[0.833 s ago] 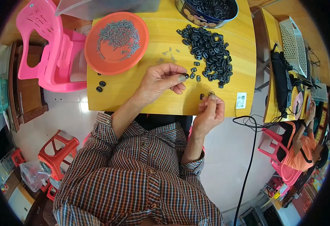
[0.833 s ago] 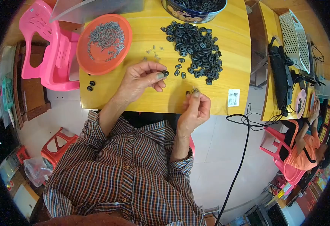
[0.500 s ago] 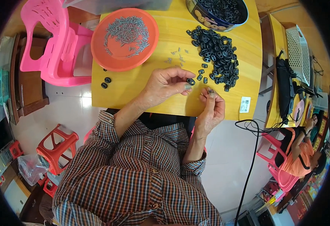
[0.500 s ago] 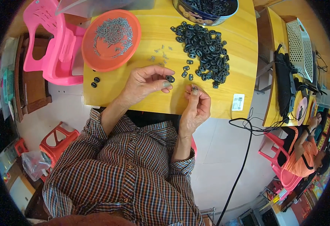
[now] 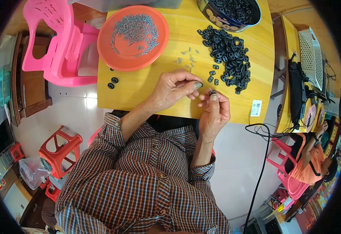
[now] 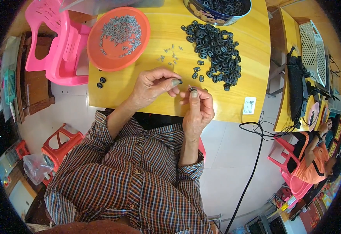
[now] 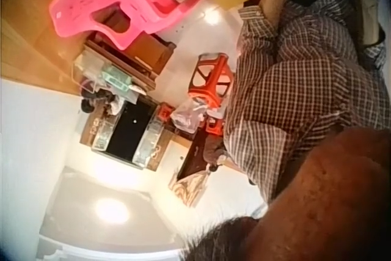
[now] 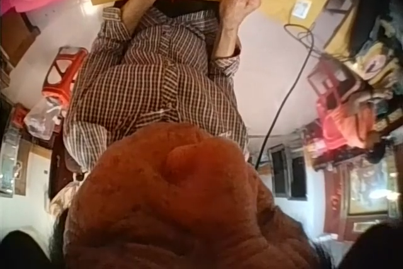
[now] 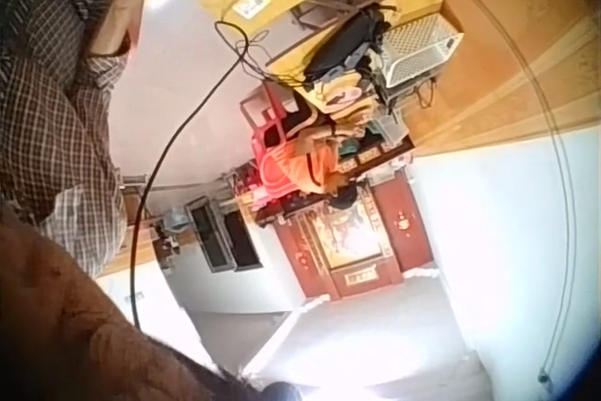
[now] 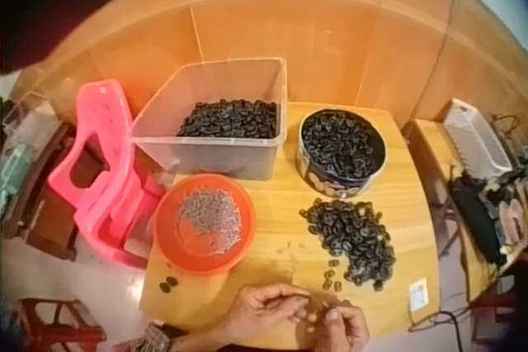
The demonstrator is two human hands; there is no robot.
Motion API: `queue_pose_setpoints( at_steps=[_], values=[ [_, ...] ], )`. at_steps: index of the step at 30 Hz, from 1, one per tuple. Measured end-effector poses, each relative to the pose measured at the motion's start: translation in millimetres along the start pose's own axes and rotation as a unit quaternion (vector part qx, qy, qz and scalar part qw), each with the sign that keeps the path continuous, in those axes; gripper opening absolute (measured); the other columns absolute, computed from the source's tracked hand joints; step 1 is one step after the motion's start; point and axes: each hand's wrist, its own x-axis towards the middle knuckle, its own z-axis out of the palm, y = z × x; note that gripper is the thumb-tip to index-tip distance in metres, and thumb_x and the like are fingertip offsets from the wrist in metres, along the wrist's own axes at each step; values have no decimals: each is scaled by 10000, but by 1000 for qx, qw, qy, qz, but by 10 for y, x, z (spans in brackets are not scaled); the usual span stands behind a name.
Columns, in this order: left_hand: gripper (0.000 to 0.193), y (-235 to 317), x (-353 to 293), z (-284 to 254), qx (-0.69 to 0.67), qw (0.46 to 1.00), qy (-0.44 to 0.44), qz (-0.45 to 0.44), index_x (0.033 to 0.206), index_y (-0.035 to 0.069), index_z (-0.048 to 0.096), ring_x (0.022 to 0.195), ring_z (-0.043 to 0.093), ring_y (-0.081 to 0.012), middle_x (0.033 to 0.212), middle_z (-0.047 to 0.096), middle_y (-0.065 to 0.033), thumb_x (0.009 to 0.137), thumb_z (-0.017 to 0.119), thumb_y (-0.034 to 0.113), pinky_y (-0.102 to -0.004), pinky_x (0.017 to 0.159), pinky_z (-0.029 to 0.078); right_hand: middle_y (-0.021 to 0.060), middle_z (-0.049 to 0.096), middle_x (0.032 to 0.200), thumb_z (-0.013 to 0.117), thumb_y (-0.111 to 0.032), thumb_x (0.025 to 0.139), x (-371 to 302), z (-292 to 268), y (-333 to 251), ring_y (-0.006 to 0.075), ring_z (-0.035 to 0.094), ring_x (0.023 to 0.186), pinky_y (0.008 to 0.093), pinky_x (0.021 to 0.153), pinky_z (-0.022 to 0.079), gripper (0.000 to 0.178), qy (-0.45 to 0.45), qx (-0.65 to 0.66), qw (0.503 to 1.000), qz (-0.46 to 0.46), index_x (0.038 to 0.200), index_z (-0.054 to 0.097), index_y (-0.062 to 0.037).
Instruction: Assembling small plastic components by inserting metal pins into them manually.
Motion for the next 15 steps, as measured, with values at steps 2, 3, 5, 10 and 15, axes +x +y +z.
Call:
queue_pose_setpoints(
  at_steps=[2, 3, 5, 10, 15],
  values=[
    [160, -10, -2, 14, -16, 1000, 5, -7, 1023, -34, 612, 711, 635, -91, 833, 644, -63, 886, 567, 36, -221, 641, 542, 116, 645, 911, 549, -59, 901, -26, 81, -28, 126, 615, 707, 228, 590, 479, 71, 0, 78, 996, 32, 931, 570, 2],
    [164, -4, 2, 46, 2, 1000, 14, -7, 1026, -37, 611, 701, 635, -91, 828, 645, -65, 889, 564, 40, -220, 634, 542, 116, 645, 911, 549, -59, 901, -26, 78, -32, 126, 615, 707, 228, 590, 479, 71, 2, 78, 996, 31, 931, 570, 2],
    [167, 2, 4, 77, 20, 1000, 22, -7, 1028, -40, 610, 692, 634, -92, 822, 646, -67, 891, 562, 43, -219, 628, 542, 117, 652, 905, 555, -66, 900, -26, 70, -23, 112, 607, 700, 213, 580, 457, 76, -1, 54, 998, 22, 931, 572, 1],
    [195, -9, -8, 61, 41, 999, 18, -17, 1075, -37, 596, 703, 645, -102, 858, 656, -72, 896, 553, 28, -226, 651, 545, 113, 661, 893, 563, -69, 899, -10, 56, 44, 95, 587, 677, 201, 577, 438, 77, 20, 47, 999, 16, 922, 582, 1],
    [215, -23, -7, 94, 68, 998, 5, -8, 1100, -29, 587, 709, 642, -94, 880, 657, -62, 893, 550, 15, -223, 648, 545, 117, 664, 898, 570, -74, 897, -4, 48, 31, 81, 572, 669, 193, 570, 432, 86, 29, 49, 998, 7, 913, 590, 8]
  ],
)
